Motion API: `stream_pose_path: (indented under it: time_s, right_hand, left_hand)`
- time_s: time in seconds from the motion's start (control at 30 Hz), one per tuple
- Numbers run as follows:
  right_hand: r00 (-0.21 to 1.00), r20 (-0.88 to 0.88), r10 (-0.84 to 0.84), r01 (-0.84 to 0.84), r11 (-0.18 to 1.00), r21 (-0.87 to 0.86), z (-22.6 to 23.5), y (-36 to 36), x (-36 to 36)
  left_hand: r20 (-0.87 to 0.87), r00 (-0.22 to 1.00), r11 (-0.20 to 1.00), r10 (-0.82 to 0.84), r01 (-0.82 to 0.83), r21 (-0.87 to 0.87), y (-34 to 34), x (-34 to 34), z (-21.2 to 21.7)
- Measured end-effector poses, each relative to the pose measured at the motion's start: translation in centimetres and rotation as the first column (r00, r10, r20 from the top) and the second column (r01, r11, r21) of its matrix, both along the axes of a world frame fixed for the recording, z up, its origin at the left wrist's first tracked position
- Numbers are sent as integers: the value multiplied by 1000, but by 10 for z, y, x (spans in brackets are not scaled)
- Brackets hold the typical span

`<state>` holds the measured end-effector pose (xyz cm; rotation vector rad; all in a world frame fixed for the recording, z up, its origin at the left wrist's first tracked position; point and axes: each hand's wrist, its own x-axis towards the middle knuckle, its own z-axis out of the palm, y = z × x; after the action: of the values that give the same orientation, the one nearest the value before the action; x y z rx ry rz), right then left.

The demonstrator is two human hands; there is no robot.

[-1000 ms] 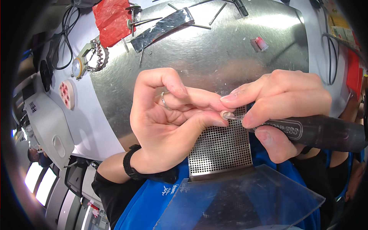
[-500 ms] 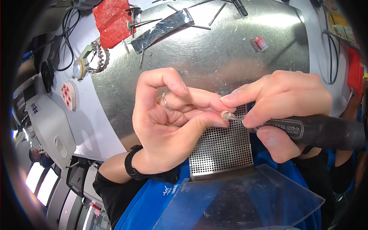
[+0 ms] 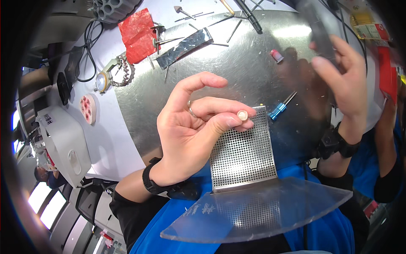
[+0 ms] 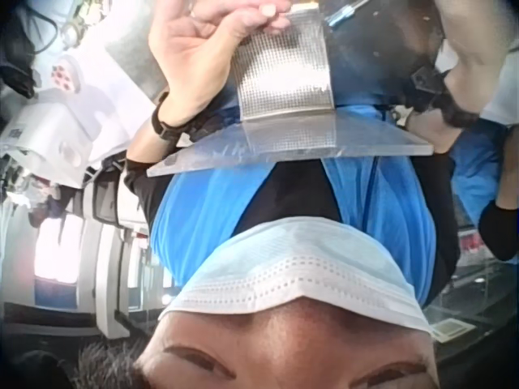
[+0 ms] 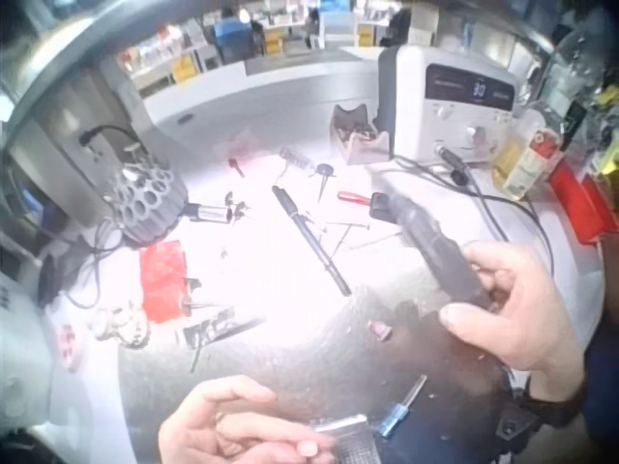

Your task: Refining and polishing a small dental crown using a hand-held rotary tool at a workstation.

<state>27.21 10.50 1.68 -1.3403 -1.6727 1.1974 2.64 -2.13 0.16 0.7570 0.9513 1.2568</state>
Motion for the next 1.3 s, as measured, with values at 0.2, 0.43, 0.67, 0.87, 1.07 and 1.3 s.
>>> stream_pose_path:
  time_s: [0.2, 0.43, 0.67, 0.87, 1.07, 1.3]
  right_hand:
    - [865, 498, 64, -150, 979, 136, 3, 5, 1]
    - [894, 340, 292, -429, 777, 461, 18, -13, -18]
    - [768, 226, 599, -611, 578, 542, 6, -42, -42]
    - [938, 101, 331, -300, 634, 713, 27, -20, 28]
    - [975, -152, -162, 220, 811, 542, 58, -22, 178]
    - [760, 518, -392, 265, 915, 303, 109, 0, 348]
  left_hand:
    - [6, 1000, 1000, 26, -26, 4, -2, 1, -1]
    - [-55, 998, 1000, 7, -6, 19, -4, 1, 1]
    - [-206, 976, 997, -74, 77, 4, -6, 2, 12]
    - [-498, 867, 991, 10, 57, 119, 0, 11, 39]
    - [-777, 630, 895, 11, 340, 288, 41, -6, 27]
    - [-897, 442, 822, 14, 506, 262, 87, 47, 29]
